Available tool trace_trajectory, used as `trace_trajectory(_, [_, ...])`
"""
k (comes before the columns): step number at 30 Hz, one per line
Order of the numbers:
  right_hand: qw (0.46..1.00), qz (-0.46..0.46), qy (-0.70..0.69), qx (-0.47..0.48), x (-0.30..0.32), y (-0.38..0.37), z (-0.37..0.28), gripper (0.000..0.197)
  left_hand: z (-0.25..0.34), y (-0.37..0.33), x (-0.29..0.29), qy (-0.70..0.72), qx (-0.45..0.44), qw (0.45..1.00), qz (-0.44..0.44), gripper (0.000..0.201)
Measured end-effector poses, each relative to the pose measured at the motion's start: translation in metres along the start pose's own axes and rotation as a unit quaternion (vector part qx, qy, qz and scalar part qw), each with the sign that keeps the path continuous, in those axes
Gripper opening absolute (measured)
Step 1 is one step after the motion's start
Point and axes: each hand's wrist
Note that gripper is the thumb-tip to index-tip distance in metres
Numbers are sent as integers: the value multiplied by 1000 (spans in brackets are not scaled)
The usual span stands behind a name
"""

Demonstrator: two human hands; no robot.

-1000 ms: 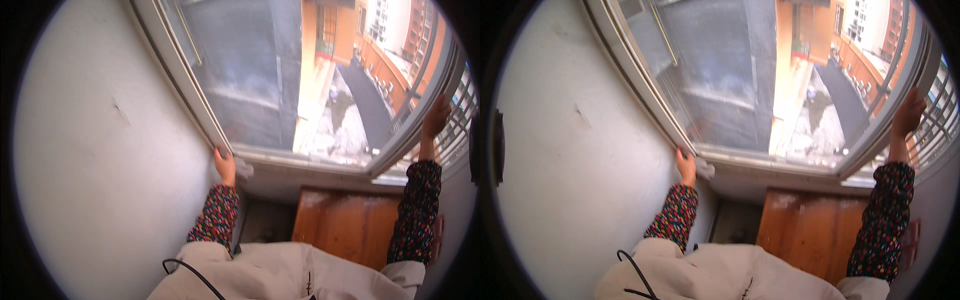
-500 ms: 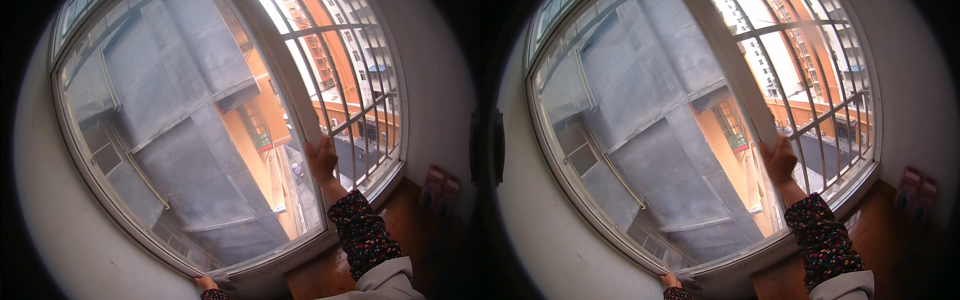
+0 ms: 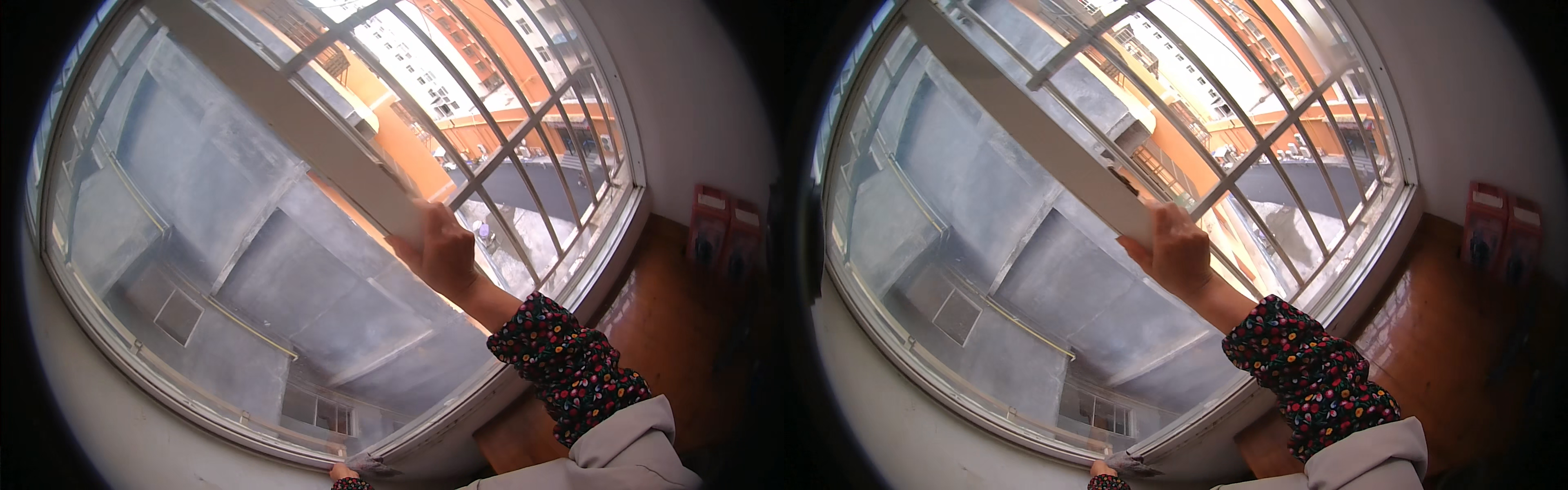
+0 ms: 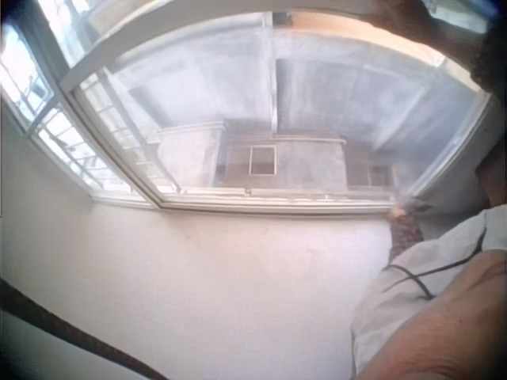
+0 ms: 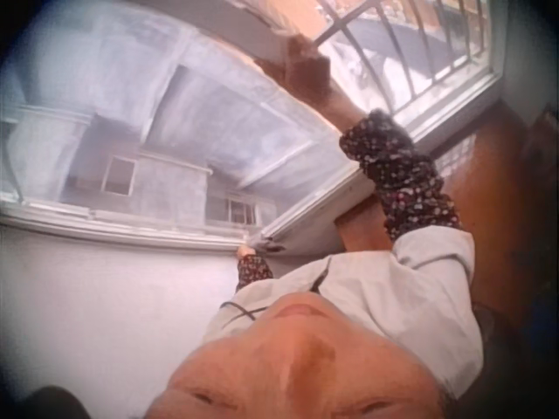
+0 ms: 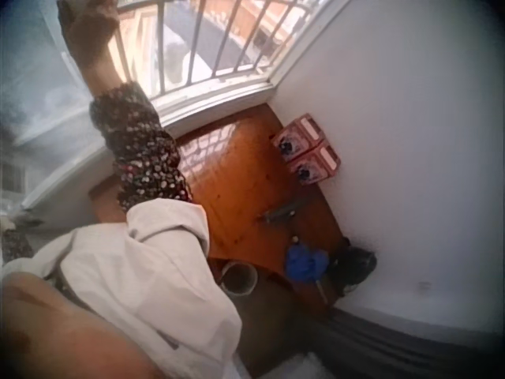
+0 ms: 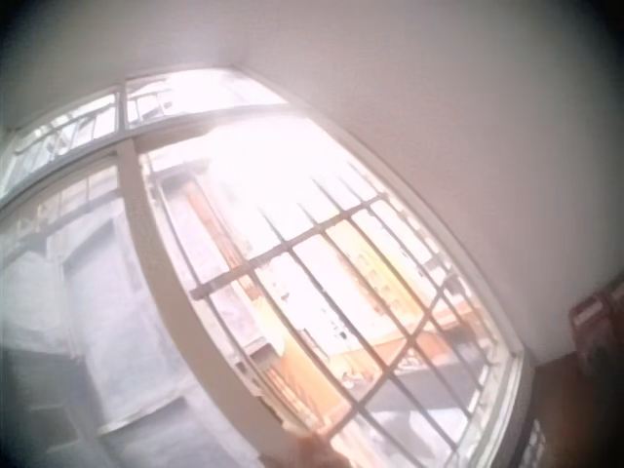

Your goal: The person cleans a window frame and sill using a blue cloth and a gray cloth. They wipe the frame, sill, and surrounding areas, then open and close the window while continuing to clean.

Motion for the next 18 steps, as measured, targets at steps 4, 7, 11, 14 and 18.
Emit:
trace_trajectory(4, [1000,17,-8,-2,0,-2,-1,49,7,-8,5,-23,-9,1000,-16,35])
trace_trajectory(7, [999,15,-7,-31,1,-1,0,50,16,-8,-1,-42,-15,998,-51,36])
trace_trajectory(11, [999,18,-2,-27,3,-2,2,53,24,0,-7,-78,-9,989,-123,36])
trace_trajectory(14, [999,29,-8,-30,4,-3,2,54,26,5,-8,-126,2,968,-216,36])
trace_trajectory(18, [998,18,-43,-48,5,-5,1,55,30,3,-7,-217,26,902,-372,37])
Point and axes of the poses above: each hand's wrist, its own y-axis away from the middle knuckle, its own x-axis out of the back of the hand, z = x × y, and after that the axes turned 4 degrees about y, right-handed
